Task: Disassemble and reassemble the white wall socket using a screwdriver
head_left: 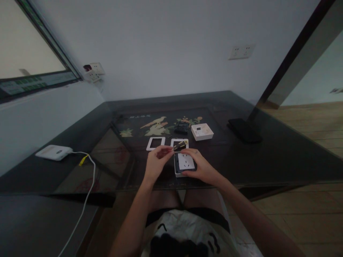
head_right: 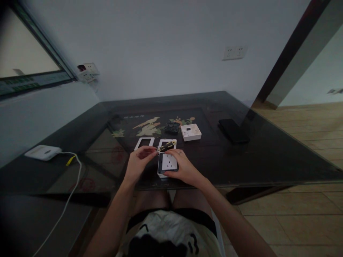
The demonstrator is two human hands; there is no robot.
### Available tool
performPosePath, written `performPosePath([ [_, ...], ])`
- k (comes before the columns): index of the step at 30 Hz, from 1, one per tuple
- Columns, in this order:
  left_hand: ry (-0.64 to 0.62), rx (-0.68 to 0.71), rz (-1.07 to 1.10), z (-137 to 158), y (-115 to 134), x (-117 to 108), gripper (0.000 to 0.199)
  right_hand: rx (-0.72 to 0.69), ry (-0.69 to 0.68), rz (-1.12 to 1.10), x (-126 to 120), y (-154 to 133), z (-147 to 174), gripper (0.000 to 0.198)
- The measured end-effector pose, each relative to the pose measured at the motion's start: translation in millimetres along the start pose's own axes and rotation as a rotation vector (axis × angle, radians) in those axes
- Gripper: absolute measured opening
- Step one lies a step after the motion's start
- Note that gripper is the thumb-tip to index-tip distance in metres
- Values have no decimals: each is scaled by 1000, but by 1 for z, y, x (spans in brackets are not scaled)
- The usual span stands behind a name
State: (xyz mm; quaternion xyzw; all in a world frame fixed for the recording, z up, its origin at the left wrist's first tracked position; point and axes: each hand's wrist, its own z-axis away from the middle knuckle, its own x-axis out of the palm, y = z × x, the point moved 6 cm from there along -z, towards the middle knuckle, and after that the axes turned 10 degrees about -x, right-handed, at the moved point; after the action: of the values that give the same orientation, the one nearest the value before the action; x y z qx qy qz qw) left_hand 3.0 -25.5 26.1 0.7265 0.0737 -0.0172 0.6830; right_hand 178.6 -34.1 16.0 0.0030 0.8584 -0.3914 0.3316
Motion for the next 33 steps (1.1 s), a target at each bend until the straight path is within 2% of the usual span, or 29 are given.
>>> performPosePath([
  [3, 26, -41, 98, 11, -11, 5, 19, -6, 8, -2, 0, -1, 0, 65],
  [7, 38, -26, 41, 18, -17, 12, 17, -5, -1, -8, 1, 0, 1, 63],
  [19, 94, 126, -175, 23, -5, 14, 10, -23, -17, 8, 2, 1, 1, 61],
  [33, 71, 160, -239, 25, -1, 18, 9, -35, -10, 18, 2, 2, 1, 61],
])
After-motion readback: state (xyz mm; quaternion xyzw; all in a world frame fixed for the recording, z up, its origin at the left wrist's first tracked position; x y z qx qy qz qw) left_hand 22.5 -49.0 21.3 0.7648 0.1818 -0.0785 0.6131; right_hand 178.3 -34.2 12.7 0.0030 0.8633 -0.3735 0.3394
